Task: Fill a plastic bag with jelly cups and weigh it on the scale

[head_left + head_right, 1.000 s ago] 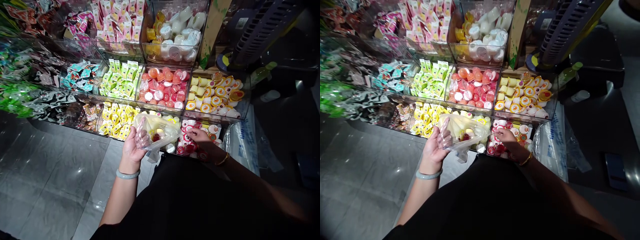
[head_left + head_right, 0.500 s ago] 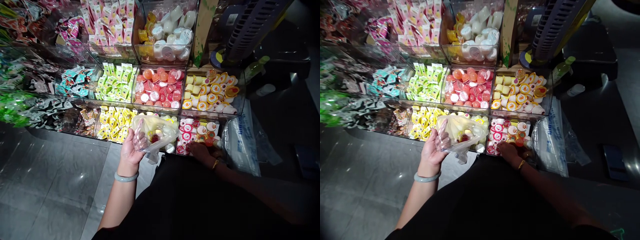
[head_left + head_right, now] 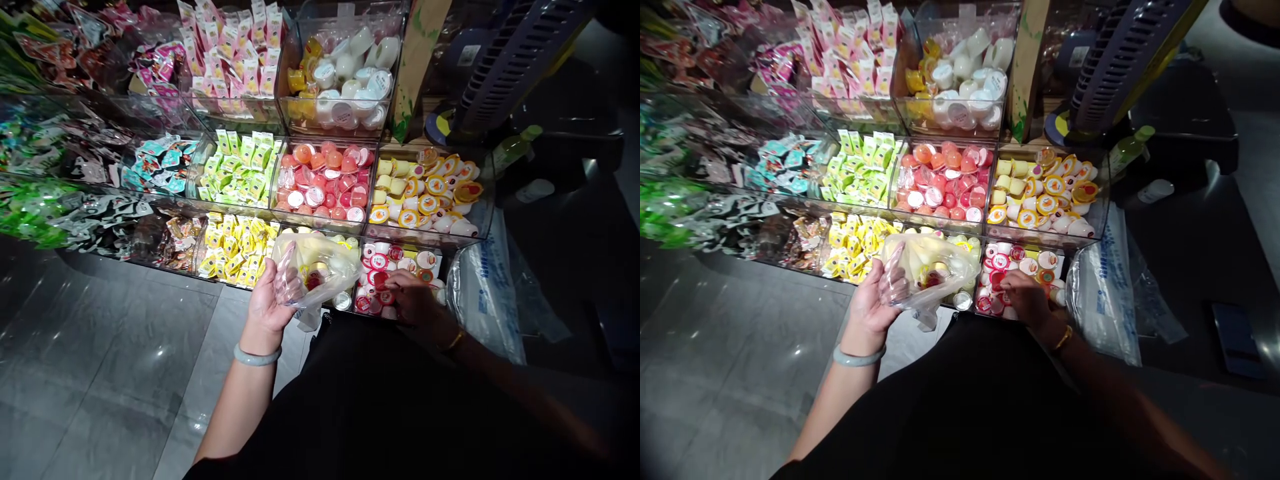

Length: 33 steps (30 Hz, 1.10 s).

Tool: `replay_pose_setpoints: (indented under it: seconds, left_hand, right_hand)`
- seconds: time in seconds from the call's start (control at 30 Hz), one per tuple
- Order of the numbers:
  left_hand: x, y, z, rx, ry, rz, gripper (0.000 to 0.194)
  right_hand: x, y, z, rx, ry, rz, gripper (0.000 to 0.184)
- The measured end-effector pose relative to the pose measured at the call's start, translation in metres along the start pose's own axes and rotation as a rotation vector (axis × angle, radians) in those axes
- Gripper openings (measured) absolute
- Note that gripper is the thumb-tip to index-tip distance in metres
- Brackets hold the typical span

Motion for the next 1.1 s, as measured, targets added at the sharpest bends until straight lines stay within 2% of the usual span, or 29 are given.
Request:
replay_pose_setpoints:
  seconds: [0.07, 0.13, 0.23, 0.33, 0.4, 0.47, 0.53, 0.63, 0.8, 0.87, 0.97, 1.1]
  left_hand:
    - [0.0, 0.001, -0.001, 0.001, 0.003, -0.024, 0.051]
    - [0.0, 0.001, -0.001, 0.002, 0.005, -0.03, 0.052]
    - [-0.001, 0.002, -0.002, 0.008, -0.007, -0.012, 0.052]
    - [-0.002, 0.003, -0.003, 0.013, -0.014, 0.004, 0.052]
    - [-0.003, 0.003, -0.003, 0.012, -0.012, 0.008, 0.052]
    - [-0.002, 0.003, -0.003, 0.009, -0.005, 0.012, 0.051]
    - [-0.001, 0.002, -0.003, 0.005, 0.012, 0.02, 0.05]
    - [0.001, 0.001, -0.004, 0.009, 0.028, 0.018, 0.051]
    - [0.001, -0.001, -0.003, 0.016, -0.015, -0.013, 0.055]
    - [0.0, -0.003, -0.003, 0.021, -0.03, -0.011, 0.056]
    - [0.0, -0.006, -0.003, 0.03, -0.043, -0.006, 0.056]
    - [0.0, -0.009, -0.004, 0.036, -0.057, 0.005, 0.054]
  right_hand:
    - [0.022, -0.009, -0.027, 0.095, -0.052, 0.109, 0.023]
    - [0.03, -0.024, -0.055, 0.169, -0.071, 0.155, 0.021]
    - [0.016, -0.056, -0.097, 0.307, -0.066, 0.078, 0.02]
    - [-0.004, -0.084, -0.128, 0.41, -0.023, -0.006, 0.023]
    - [-0.005, -0.095, -0.138, 0.459, -0.026, -0.023, 0.025]
    - [0.006, -0.098, -0.136, 0.48, -0.058, -0.009, 0.025]
    - [0.023, -0.093, -0.118, 0.427, -0.099, 0.042, 0.024]
    - [0.045, -0.069, -0.06, 0.23, -0.162, 0.126, 0.023]
    - [0.051, 0.01, 0.062, -0.21, -0.234, 0.227, 0.028]
    - [0.047, 0.045, 0.097, -0.369, -0.212, 0.203, 0.029]
    - [0.036, 0.082, 0.122, -0.452, -0.13, 0.076, 0.03]
    - [0.021, 0.1, 0.127, -0.458, 0.004, -0.009, 0.023]
Point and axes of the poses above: each hand's wrist, its own y-axis away from the middle knuckle, its own x-axis out of the back of the hand, z = x × y, the point moved 6 cm from there along -y, towards the middle knuckle, and after that the axes turned 14 degrees about -z, right-handed, at the moved point
